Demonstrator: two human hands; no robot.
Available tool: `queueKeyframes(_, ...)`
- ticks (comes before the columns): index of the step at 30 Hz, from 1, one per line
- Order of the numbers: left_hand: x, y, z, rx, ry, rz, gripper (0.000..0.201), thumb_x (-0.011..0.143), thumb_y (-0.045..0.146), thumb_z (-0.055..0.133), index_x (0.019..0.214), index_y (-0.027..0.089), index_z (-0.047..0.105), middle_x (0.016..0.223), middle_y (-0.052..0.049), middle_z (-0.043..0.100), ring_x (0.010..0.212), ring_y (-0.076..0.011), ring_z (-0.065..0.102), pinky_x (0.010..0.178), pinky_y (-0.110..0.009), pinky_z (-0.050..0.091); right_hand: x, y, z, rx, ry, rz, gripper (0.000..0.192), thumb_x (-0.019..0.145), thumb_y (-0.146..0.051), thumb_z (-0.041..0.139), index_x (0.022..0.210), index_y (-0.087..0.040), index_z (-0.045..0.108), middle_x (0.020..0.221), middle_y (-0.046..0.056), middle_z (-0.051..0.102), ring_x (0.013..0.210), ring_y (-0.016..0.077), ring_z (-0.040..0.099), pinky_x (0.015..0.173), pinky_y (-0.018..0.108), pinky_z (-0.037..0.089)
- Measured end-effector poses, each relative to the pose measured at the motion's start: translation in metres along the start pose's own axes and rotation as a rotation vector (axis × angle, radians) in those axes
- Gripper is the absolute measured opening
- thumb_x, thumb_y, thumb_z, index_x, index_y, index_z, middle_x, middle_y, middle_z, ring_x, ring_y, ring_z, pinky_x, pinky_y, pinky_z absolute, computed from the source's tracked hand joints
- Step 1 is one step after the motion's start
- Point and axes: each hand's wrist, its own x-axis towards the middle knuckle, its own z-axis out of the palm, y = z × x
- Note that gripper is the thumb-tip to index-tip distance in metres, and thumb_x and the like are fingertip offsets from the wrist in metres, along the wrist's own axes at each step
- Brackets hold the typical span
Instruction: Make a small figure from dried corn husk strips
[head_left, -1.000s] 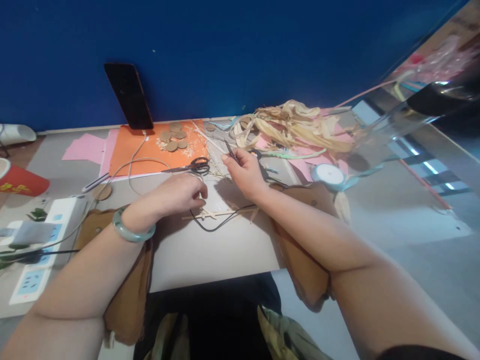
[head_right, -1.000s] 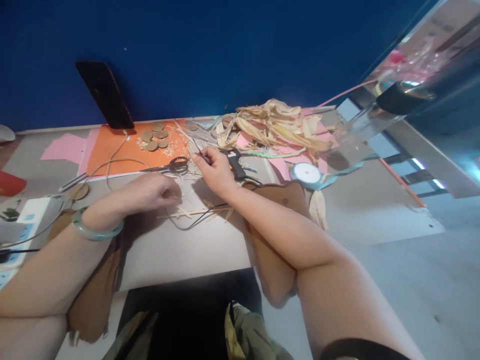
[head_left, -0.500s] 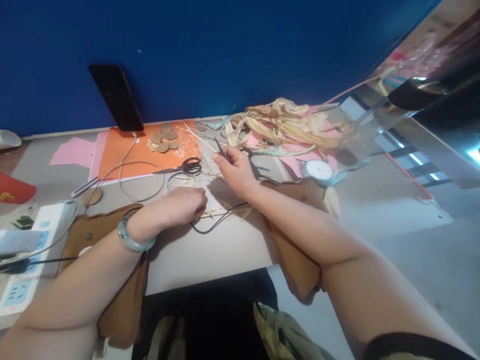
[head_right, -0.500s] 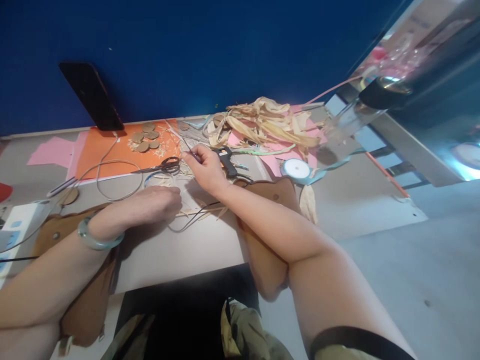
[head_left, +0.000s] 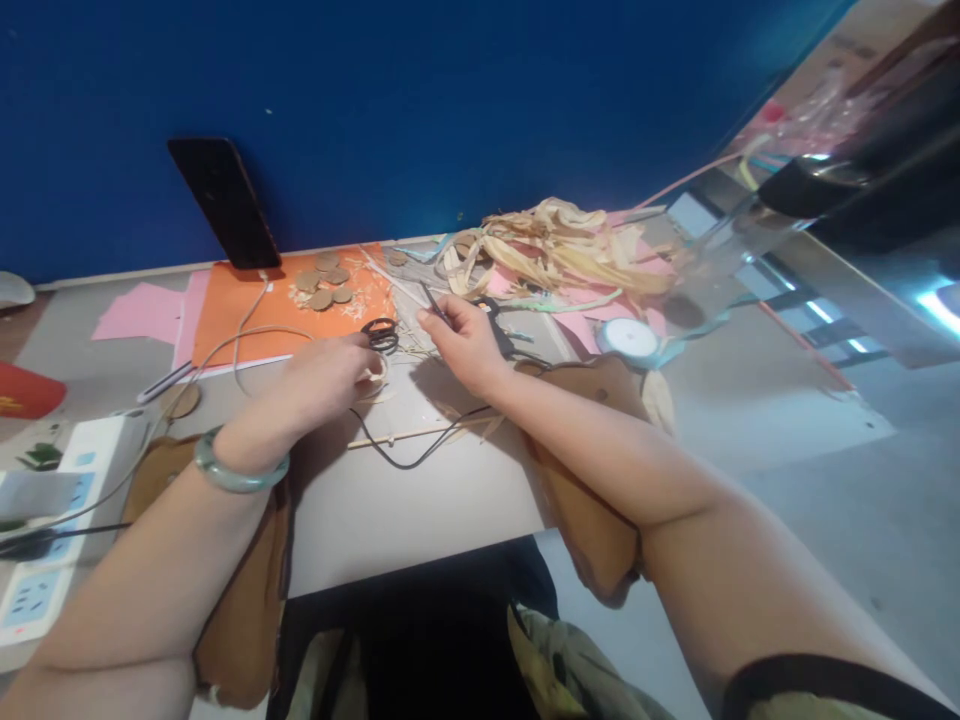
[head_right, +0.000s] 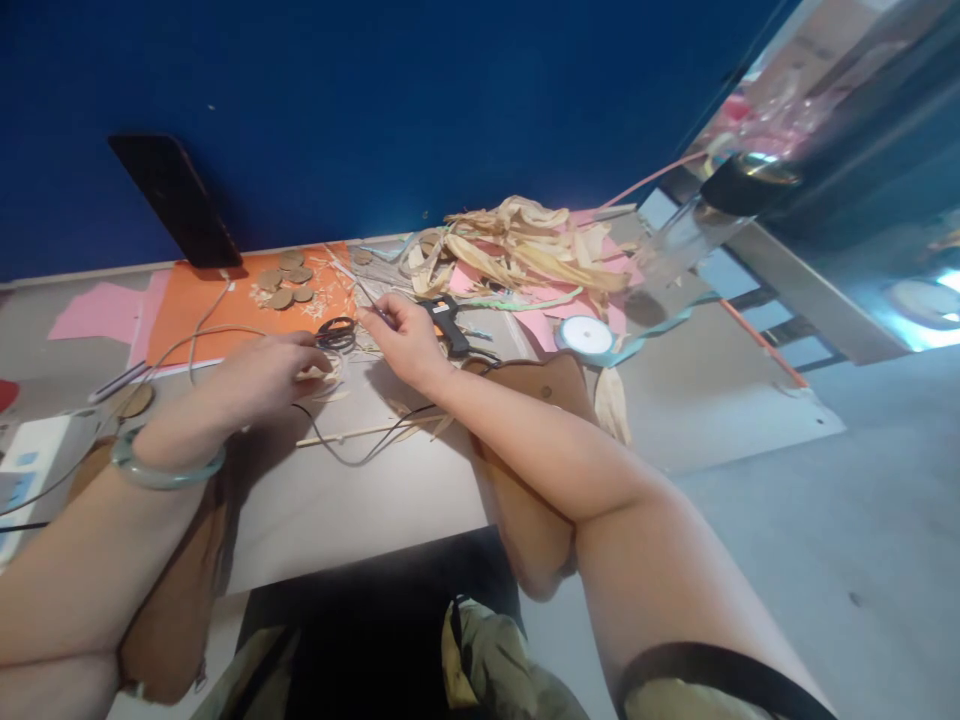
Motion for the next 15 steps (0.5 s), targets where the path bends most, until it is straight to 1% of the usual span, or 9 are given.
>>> queueKeyframes(1,0.0,0.005,0.001,0.004,-0.017,0.044,0.02,0.079,0.022,0.049,0.088,0.021,0.067,0.093,-0.006,0.063,0.075,-0.0179,0.06,0.062,-0.027,0.038,0.0,0.0,0.0,0.002,0.002,0.003,0.028,0.079,-0.037,0.056,0.063,-0.019,0.042,0.057,-0.006,0.03,0.056,0.008,0.027,0.054,0.025,0.023)
queueKeyframes(3,0.0,0.014,0.003,0.046,-0.05,0.09,0.019,0.079,0.019,0.048,0.08,0.018,0.066,0.088,-0.007,0.062,0.073,-0.0182,0.059,0.06,-0.028,0.038,0.0,0.001,0.0,0.008,0.006,0.003,0.028,0.08,-0.037,0.056,0.063,-0.019,0.042,0.057,-0.006,0.03,0.055,0.008,0.026,0.054,0.025,0.023)
queueKeyframes(5,0.0,0.021,0.008,0.091,-0.069,0.101,0.02,0.079,0.016,0.046,0.076,0.015,0.065,0.084,-0.009,0.061,0.071,-0.0187,0.059,0.059,-0.029,0.038,0.0,0.001,0.001,0.006,0.011,-0.002,0.028,0.08,-0.037,0.056,0.063,-0.019,0.042,0.057,-0.006,0.03,0.056,0.0081,0.027,0.054,0.025,0.023)
queueKeyframes(8,0.001,0.027,0.015,0.131,-0.088,0.103,0.02,0.077,0.01,0.044,0.076,0.012,0.064,0.082,-0.011,0.06,0.067,-0.0188,0.059,0.058,-0.03,0.038,0.0,0.001,0.001,0.0,0.014,-0.005,0.027,0.079,-0.036,0.056,0.063,-0.019,0.042,0.057,-0.006,0.031,0.056,0.008,0.027,0.054,0.025,0.023)
queueKeyframes(10,0.002,0.028,0.017,0.132,-0.098,0.106,0.02,0.076,0.01,0.044,0.075,0.012,0.064,0.081,-0.011,0.061,0.065,-0.0195,0.058,0.057,-0.031,0.038,0.001,0.001,0.001,0.006,0.014,-0.003,0.027,0.079,-0.036,0.056,0.063,-0.019,0.043,0.057,-0.006,0.031,0.056,0.0078,0.028,0.054,0.025,0.024)
queueKeyframes(12,0.002,0.025,0.014,0.095,-0.088,0.112,0.02,0.078,0.012,0.044,0.074,0.013,0.063,0.081,-0.011,0.061,0.067,-0.0205,0.059,0.057,-0.031,0.038,0.001,0.002,0.0,0.013,0.015,-0.004,0.027,0.079,-0.036,0.056,0.063,-0.018,0.044,0.057,-0.006,0.031,0.055,0.0077,0.028,0.054,0.025,0.024)
queueKeyframes(14,0.003,0.019,0.007,0.046,-0.051,0.08,0.019,0.08,0.017,0.045,0.076,0.015,0.064,0.084,-0.01,0.063,0.07,-0.0207,0.059,0.058,-0.03,0.038,0.001,0.002,0.0,0.017,0.016,-0.008,0.026,0.079,-0.036,0.056,0.063,-0.018,0.044,0.057,-0.006,0.031,0.055,0.0077,0.027,0.054,0.025,0.024)
queueKeyframes(15,0.003,0.016,0.003,0.033,-0.026,0.04,0.018,0.081,0.018,0.046,0.078,0.016,0.064,0.085,-0.009,0.063,0.07,-0.0202,0.059,0.058,-0.03,0.038,0.001,0.002,0.0,0.017,0.016,-0.01,0.026,0.079,-0.035,0.056,0.063,-0.018,0.044,0.056,-0.006,0.031,0.055,0.0077,0.027,0.054,0.025,0.023)
